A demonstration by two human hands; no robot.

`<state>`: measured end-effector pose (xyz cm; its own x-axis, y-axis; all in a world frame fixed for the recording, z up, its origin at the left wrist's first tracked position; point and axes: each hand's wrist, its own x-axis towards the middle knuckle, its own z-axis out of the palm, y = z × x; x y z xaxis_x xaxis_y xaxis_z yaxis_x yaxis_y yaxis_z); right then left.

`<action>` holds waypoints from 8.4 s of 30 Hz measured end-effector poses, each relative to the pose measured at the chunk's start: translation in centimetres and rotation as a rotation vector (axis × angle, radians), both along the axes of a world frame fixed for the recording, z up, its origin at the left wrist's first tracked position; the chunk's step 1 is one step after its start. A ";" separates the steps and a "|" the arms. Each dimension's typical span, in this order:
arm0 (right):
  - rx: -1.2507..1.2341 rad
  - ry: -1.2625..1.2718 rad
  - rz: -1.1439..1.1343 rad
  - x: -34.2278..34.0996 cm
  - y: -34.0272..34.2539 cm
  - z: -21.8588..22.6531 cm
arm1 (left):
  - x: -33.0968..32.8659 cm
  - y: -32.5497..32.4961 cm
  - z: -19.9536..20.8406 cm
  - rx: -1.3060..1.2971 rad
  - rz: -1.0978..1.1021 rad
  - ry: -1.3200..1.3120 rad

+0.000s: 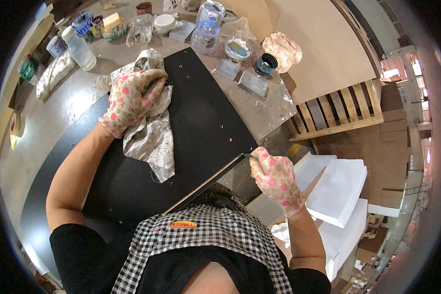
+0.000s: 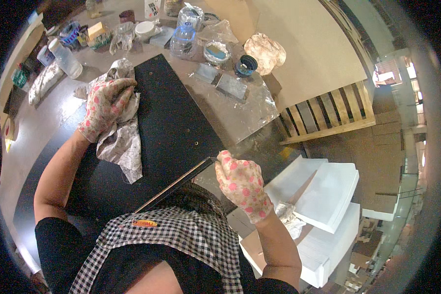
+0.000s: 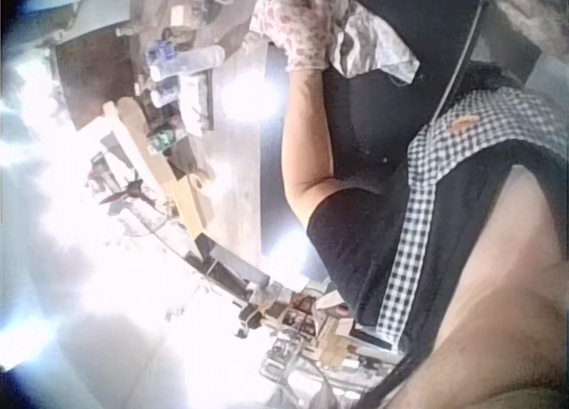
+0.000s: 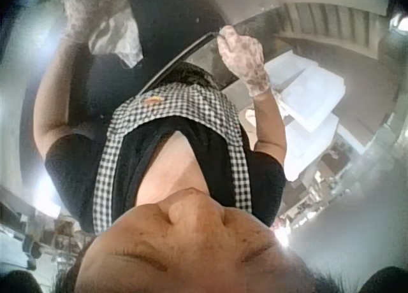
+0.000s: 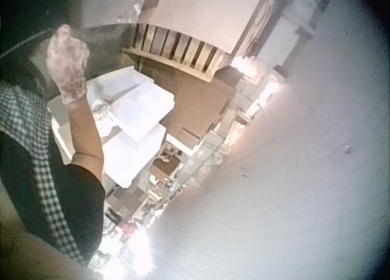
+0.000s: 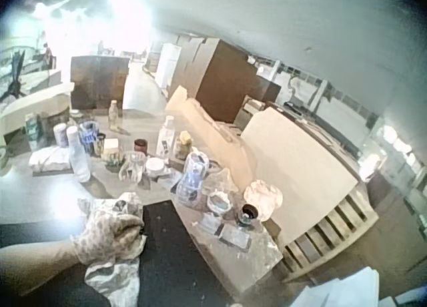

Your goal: The person wipes the surface and edges of black furniture panels with a cloth and a spray bottle. They move between panels, spray liquid, and wipe grooves and flat areas. The person also uses a small tool to scrape or clean the grooves between panel sections.

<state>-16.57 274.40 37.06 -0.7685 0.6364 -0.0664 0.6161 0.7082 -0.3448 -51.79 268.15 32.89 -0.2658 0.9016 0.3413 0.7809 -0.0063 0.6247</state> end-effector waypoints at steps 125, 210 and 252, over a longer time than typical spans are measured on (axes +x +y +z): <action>-0.176 0.286 1.307 -7.0 13.2 -1.7 | 23.1 -19.4 -1.9 -0.320 0.722 0.496; -0.299 0.414 0.827 -2.0 14.6 -3.2 | 24.5 -14.7 -1.3 -0.217 0.775 0.516; -1.211 0.879 0.492 -25.6 21.4 -11.8 | 28.3 -8.3 2.7 -0.337 0.874 0.108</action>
